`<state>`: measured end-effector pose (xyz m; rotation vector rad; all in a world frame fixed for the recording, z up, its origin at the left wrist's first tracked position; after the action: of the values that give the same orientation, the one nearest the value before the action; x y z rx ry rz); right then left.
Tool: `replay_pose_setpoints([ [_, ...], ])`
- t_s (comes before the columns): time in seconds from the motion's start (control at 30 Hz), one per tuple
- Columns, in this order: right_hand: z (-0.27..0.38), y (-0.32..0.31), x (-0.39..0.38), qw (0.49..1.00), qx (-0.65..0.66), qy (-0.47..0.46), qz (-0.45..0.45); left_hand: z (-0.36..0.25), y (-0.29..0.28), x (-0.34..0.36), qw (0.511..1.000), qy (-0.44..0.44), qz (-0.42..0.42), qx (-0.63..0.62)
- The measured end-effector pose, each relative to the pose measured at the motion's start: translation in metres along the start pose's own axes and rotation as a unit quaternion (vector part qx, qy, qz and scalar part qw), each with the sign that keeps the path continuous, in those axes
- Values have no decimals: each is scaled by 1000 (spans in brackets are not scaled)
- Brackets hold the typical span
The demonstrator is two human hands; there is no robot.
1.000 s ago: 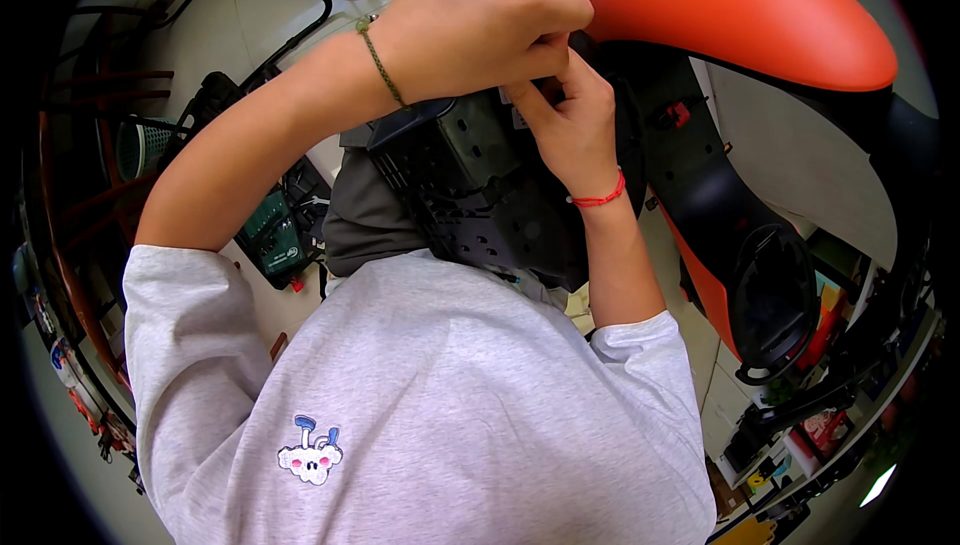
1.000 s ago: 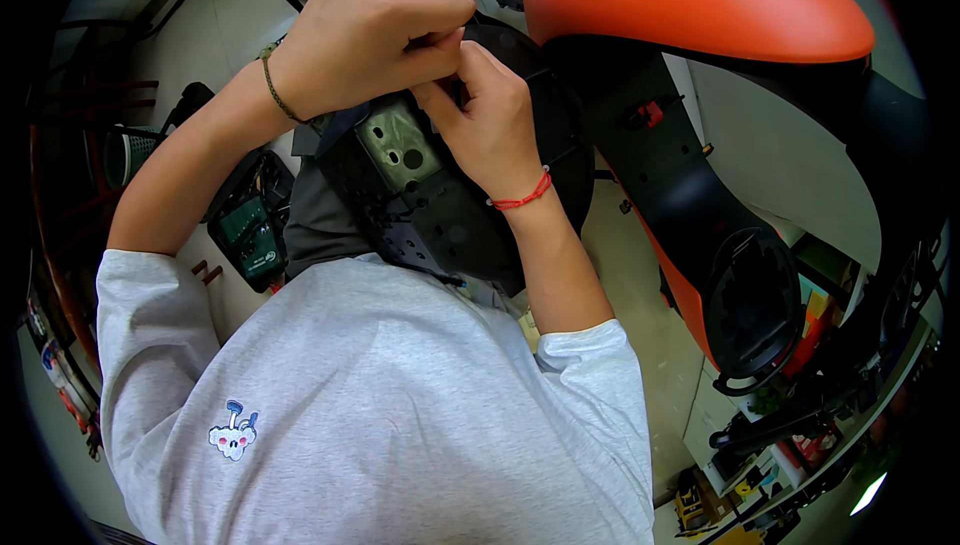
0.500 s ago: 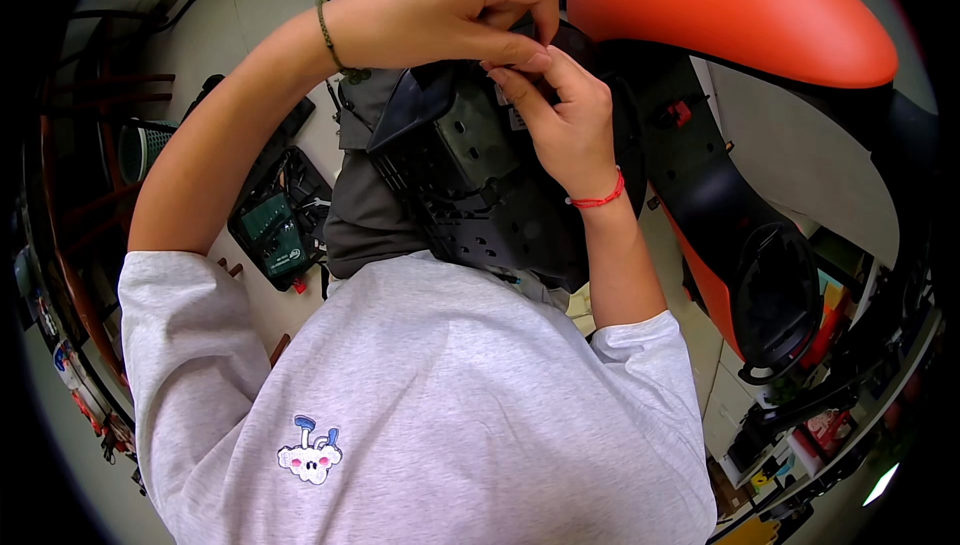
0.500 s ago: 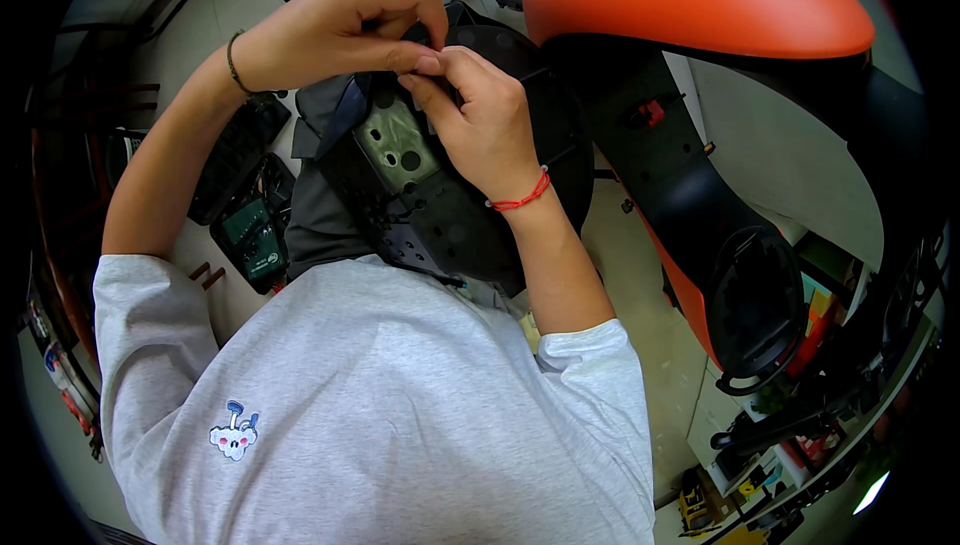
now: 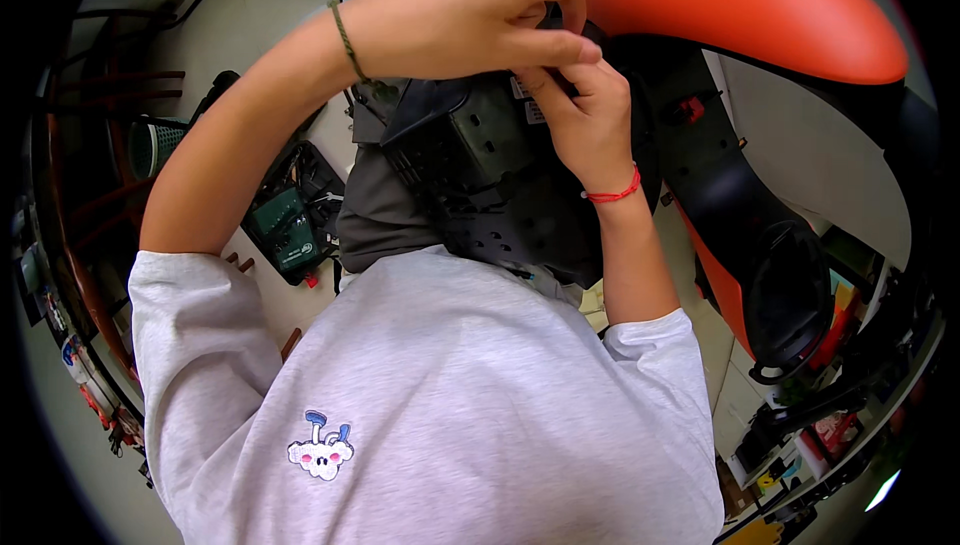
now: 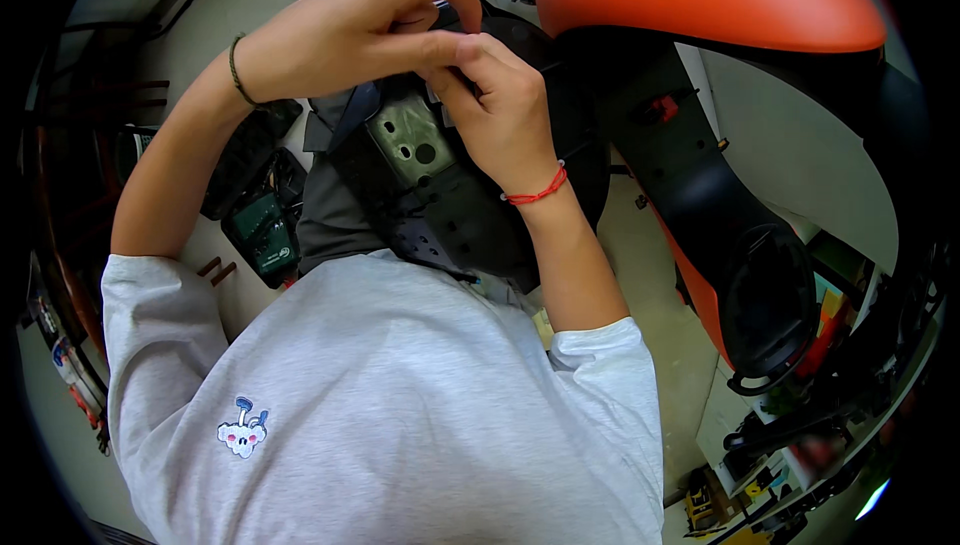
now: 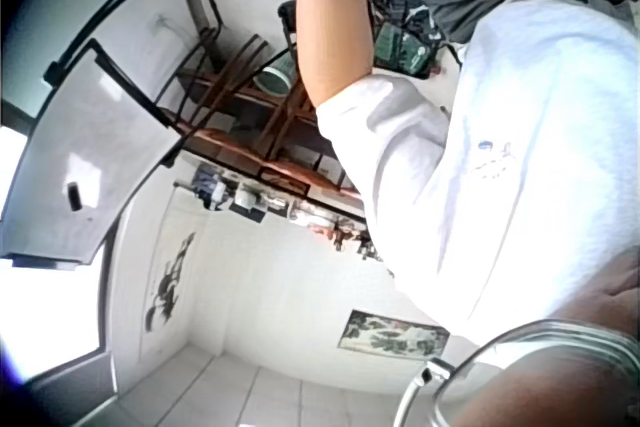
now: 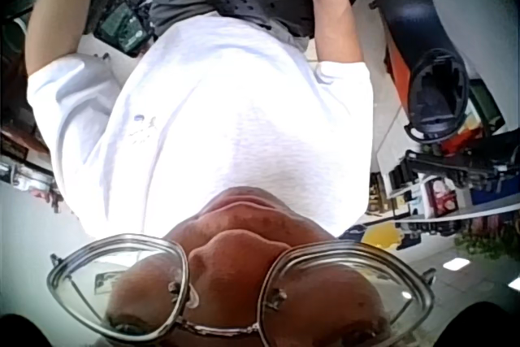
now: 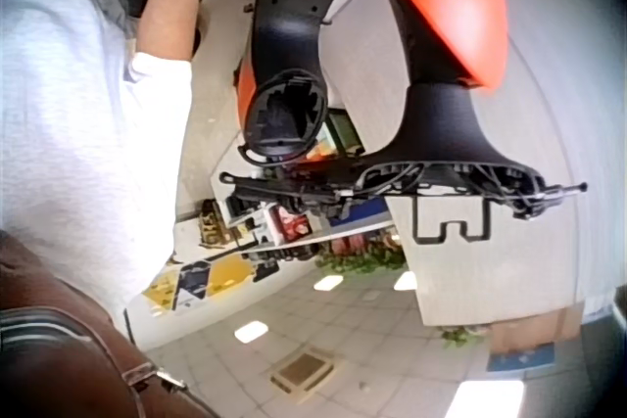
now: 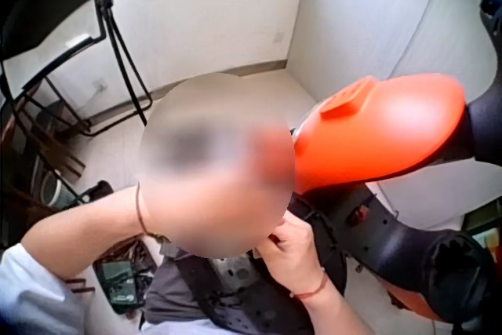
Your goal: The person unscrews and removes bolts from a motorcycle top box and internal components using a screwdriver and a hex key.
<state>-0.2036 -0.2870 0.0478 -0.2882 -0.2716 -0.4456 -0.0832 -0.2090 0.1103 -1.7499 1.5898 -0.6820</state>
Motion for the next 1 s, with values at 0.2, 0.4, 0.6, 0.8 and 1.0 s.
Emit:
replay_pose_setpoints([
  [0.2,-1,3,1,999,-33,-30,0,15,-1,0,971,64,77,-218],
  [0.4,1,3,2,998,-53,-38,-3,24,3,4,957,55,101,-268],
  [0.6,0,2,-1,999,-21,44,7,8,8,4,996,74,-53,-17],
  [0.8,-7,-1,-3,999,-12,37,-3,3,6,4,993,6,4,-115],
  [1.0,-5,2,-1,1000,-15,21,-1,24,10,2,966,29,25,-255],
])
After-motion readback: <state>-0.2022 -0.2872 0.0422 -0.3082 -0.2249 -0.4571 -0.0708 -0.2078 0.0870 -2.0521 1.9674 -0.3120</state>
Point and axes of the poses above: each hand's wrist, its own x-axis towards the middle knuckle, its own y-axis out of the palm, z = x × y, the point moved 4 cm from there along x, towards the middle knuckle, and after that the axes turned 5 degrees about x, right-handed, at the moved point
